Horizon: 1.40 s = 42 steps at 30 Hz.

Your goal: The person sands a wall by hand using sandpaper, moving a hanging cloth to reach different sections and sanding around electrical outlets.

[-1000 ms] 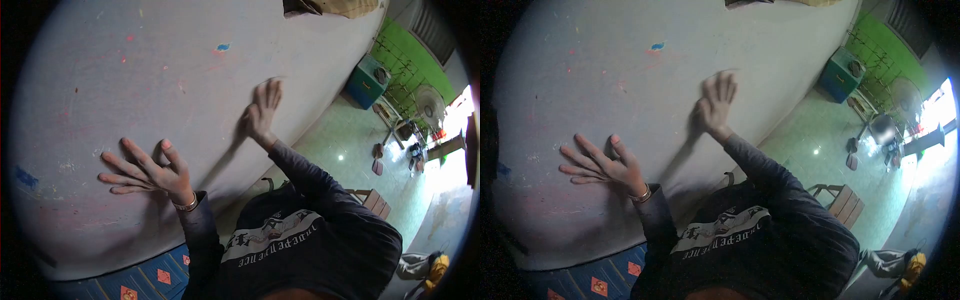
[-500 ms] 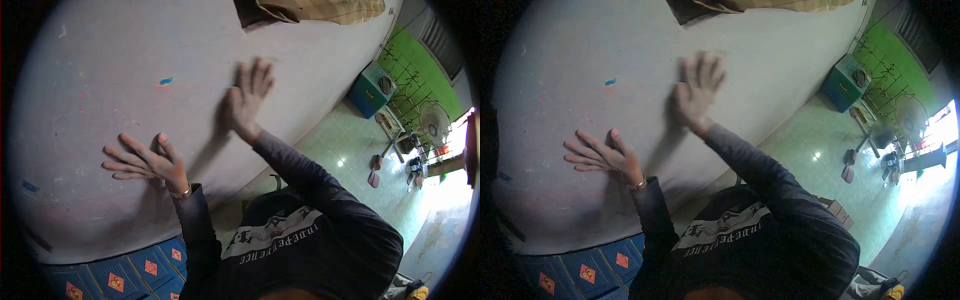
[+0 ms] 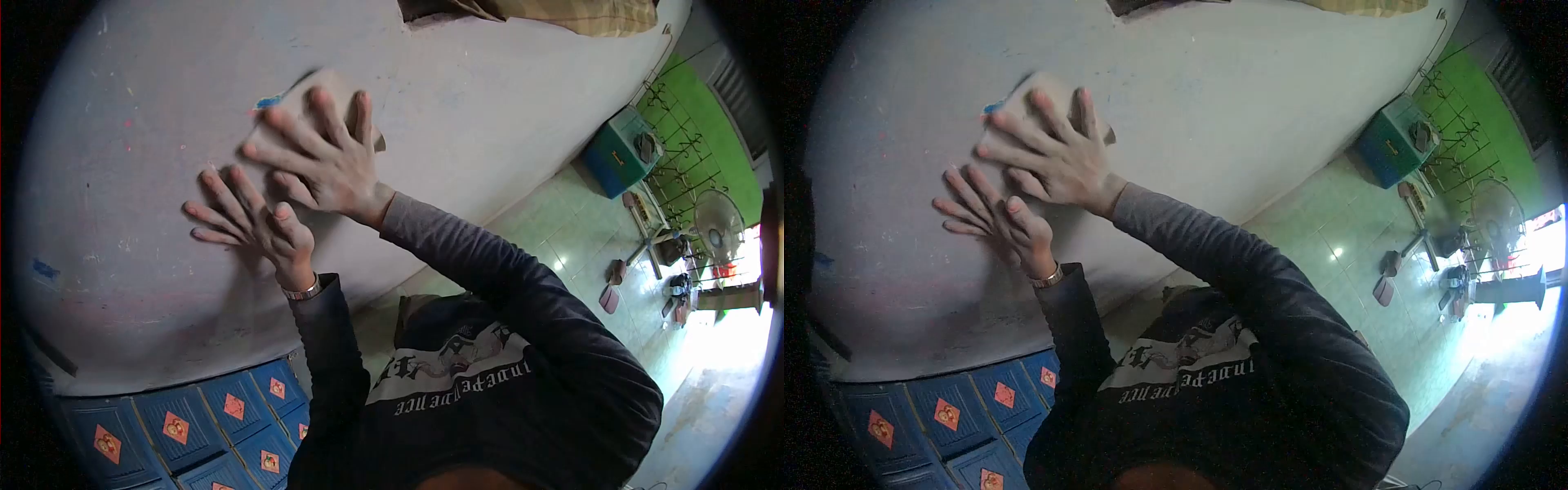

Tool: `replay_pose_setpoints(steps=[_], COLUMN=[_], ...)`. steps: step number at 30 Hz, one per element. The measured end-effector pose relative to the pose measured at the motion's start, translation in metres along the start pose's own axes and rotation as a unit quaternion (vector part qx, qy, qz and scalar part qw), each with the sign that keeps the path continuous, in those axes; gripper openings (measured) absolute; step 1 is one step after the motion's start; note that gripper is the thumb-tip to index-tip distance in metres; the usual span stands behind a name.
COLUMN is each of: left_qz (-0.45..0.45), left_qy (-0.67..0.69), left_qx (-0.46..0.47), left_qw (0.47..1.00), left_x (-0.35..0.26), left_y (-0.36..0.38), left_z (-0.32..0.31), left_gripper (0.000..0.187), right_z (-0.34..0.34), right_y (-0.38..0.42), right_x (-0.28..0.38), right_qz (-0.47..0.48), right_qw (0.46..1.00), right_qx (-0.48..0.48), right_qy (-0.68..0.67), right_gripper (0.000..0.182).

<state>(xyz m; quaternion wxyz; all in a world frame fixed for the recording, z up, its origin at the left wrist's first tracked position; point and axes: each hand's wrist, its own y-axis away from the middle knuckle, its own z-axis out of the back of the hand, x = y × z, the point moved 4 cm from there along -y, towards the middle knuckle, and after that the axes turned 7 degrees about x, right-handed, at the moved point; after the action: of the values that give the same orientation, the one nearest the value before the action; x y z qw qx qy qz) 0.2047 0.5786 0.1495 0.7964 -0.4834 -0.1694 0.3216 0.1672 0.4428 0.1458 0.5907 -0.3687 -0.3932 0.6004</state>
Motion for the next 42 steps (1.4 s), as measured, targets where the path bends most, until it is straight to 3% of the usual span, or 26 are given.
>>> replay_pose_setpoints(steps=[1,3,5,8,11,13,14,16,19,21,23,24,25,27,29,31,33,34,35,37,39,41,42], left_qz=[0.008,0.016,0.007,0.010,0.006,-0.020,-0.014,-0.034,-0.042,-0.033,-0.004,0.000,-0.005,-0.005,0.019,0.009,-0.004,0.006,0.019,0.022,0.013,0.024,0.023], left_qy=[0.038,-0.016,-0.153,-0.142,-0.149,-0.181,-0.178,-0.170,-0.141,-0.157,-0.159,-0.158,-0.158,-0.158,-0.147,-0.150,-0.141,-0.144,-0.150,-0.143,-0.136,-0.148,-0.147], left_qx=[-0.007,-0.018,-0.065,-0.106,-0.115,-0.094,-0.095,-0.122,-0.170,-0.172,-0.181,-0.187,-0.183,-0.185,-0.183,-0.188,-0.178,-0.174,-0.174,-0.175,-0.177,-0.162,-0.170], left_qw=[0.999,1.000,0.986,0.984,0.982,0.979,0.979,0.977,0.974,0.972,0.970,0.970,0.970,0.970,0.972,0.971,0.974,0.974,0.973,0.974,0.975,0.975,0.974], left_x=[0.003,0.028,0.062,0.084,0.092,0.100,0.110,0.134,0.170,0.186,0.196,0.202,0.207,0.226,0.247,0.259,0.260,0.257,0.255,0.254,0.255,0.255,0.255], left_y=[-0.001,-0.002,-0.004,-0.015,-0.019,-0.023,-0.024,-0.029,-0.037,-0.036,-0.037,-0.038,-0.037,-0.034,-0.028,-0.027,-0.025,-0.025,-0.026,-0.025,-0.023,-0.019,-0.017], left_z=[0.002,0.016,0.031,0.045,0.053,0.061,0.069,0.088,0.117,0.124,0.132,0.136,0.140,0.150,0.162,0.166,0.167,0.167,0.167,0.168,0.171,0.166,0.162], left_gripper=[0.072,0.071,0.070,0.070,0.071,0.073,0.073,0.074,0.074,0.076,0.078,0.078,0.079,0.080,0.080,0.080,0.080,0.080,0.080,0.080,0.079,0.081,0.080], right_z=[-0.009,-0.017,-0.023,0.004,0.017,0.001,-0.006,-0.004,0.021,0.030,0.015,0.011,-0.004,-0.022,-0.006,0.022,0.023,0.044,0.043,0.024,-0.001,0.020,0.024], right_y=[0.009,0.046,0.070,0.007,-0.051,-0.042,-0.032,-0.017,-0.058,-0.095,-0.103,-0.101,-0.087,-0.056,-0.063,-0.115,-0.147,-0.182,-0.197,-0.188,-0.167,-0.157,-0.167], right_x=[0.002,-0.024,-0.051,-0.025,0.029,0.044,0.045,0.022,0.002,0.019,0.076,0.107,0.125,0.115,0.083,0.071,0.040,0.091,0.108,0.143,0.130,0.082,0.093], right_qz=[0.048,-0.029,-0.206,-0.235,-0.097,0.021,0.026,-0.093,-0.253,-0.241,-0.056,0.025,0.137,0.170,0.071,-0.024,0.015,-0.118,-0.095,0.079,0.206,-0.001,-0.001], right_qw=[0.997,0.999,0.974,0.968,0.995,0.997,0.996,0.994,0.939,0.955,0.996,0.998,0.981,0.979,0.994,0.976,0.960,0.980,0.986,0.984,0.947,0.985,0.984], right_qx=[-0.031,-0.016,-0.070,-0.062,-0.004,-0.036,-0.032,-0.051,-0.196,-0.157,-0.023,0.024,0.051,0.023,-0.031,-0.206,-0.169,-0.154,-0.132,-0.095,-0.159,-0.156,-0.158], right_qy=[0.043,-0.003,-0.065,-0.065,-0.019,0.070,0.073,-0.011,-0.126,-0.070,0.060,0.043,0.129,0.110,0.079,0.065,0.223,0.032,0.026,0.129,0.189,0.079,0.077], right_gripper=[0.052,0.051,0.050,0.052,0.053,0.053,0.053,0.054,0.058,0.061,0.054,0.053,0.053,0.056,0.057,0.057,0.054,0.060,0.061,0.060,0.058,0.058,0.058])
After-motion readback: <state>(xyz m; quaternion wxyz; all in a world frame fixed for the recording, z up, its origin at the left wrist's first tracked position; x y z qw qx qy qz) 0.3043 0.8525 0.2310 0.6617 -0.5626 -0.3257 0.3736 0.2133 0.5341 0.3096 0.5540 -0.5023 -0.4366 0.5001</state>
